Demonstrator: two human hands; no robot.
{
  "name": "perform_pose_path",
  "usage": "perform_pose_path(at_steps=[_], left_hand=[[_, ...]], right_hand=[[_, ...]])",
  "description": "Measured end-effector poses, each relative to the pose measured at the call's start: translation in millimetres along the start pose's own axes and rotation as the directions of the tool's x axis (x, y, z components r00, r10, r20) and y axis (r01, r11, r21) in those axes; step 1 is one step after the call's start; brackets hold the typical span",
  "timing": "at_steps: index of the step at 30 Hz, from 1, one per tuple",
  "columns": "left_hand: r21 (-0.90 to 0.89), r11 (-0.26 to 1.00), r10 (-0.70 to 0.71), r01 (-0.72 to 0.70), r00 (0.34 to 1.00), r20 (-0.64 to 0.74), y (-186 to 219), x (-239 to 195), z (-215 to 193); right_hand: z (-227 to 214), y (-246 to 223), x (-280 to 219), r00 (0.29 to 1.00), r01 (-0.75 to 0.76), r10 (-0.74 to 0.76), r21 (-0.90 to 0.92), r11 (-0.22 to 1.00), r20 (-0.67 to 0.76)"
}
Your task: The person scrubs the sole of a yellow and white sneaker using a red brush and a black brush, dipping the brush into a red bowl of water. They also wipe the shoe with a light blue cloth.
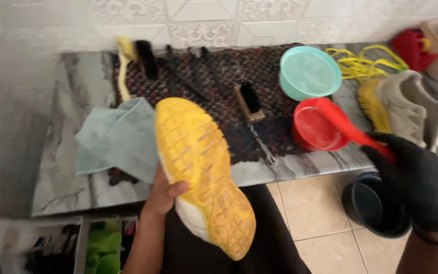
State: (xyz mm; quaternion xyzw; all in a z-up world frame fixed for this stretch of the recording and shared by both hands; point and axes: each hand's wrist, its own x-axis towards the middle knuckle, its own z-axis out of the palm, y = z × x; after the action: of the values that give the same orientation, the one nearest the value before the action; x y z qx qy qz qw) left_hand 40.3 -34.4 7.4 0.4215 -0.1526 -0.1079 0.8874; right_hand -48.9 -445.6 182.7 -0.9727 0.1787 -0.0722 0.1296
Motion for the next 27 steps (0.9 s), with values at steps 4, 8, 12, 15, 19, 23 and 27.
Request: perform_pose_path(at_steps=[4,8,12,15,19,23,27], left_hand=[[0.047,0.999,0.001,-0.002,1.0,0.021,11.7,4.1,7.7],[0.174,0.985,-0.039,0.011,0.987,0.157,35.7,8.6,22.1],[0.226,0.97,0.015,-0.085,0.956,0.294,54.1,14.4,35.9],[0.337,0.934,0.012,-0.119,0.952,0.305,59.1,14.6,39.0],[0.335,0.936,-0.003,-0.107,0.95,0.313,60.1,13.9,39.0],[0.289,0.952,-0.003,-0.099,0.943,0.332,60.3,14.0,41.0],[0.202,0.979,-0.082,0.02,0.949,0.304,59.9,15.1,45.7]], right_hand=[[20.9,25.2,12.6,0.993,0.073,-0.065,0.081,0.994,-0.096],[28.6,10.1,30.8,0.963,0.266,-0.263,0.348,0.899,-0.058],[18.9,-65.3,49.0,0.92,0.348,-0.392,0.416,0.84,0.023],[33.1,-98.8,76.4,0.762,0.604,-0.645,0.302,0.738,0.053],[37.5,-175.3,87.2,0.422,0.906,-0.899,0.045,0.42,-0.112],[32.9,-223.0,102.0,0.0,0.971,-0.958,-0.228,0.068,-0.287],[19.3,-253.4,109.7,-0.108,0.946,-0.955,-0.323,-0.014,-0.276]])
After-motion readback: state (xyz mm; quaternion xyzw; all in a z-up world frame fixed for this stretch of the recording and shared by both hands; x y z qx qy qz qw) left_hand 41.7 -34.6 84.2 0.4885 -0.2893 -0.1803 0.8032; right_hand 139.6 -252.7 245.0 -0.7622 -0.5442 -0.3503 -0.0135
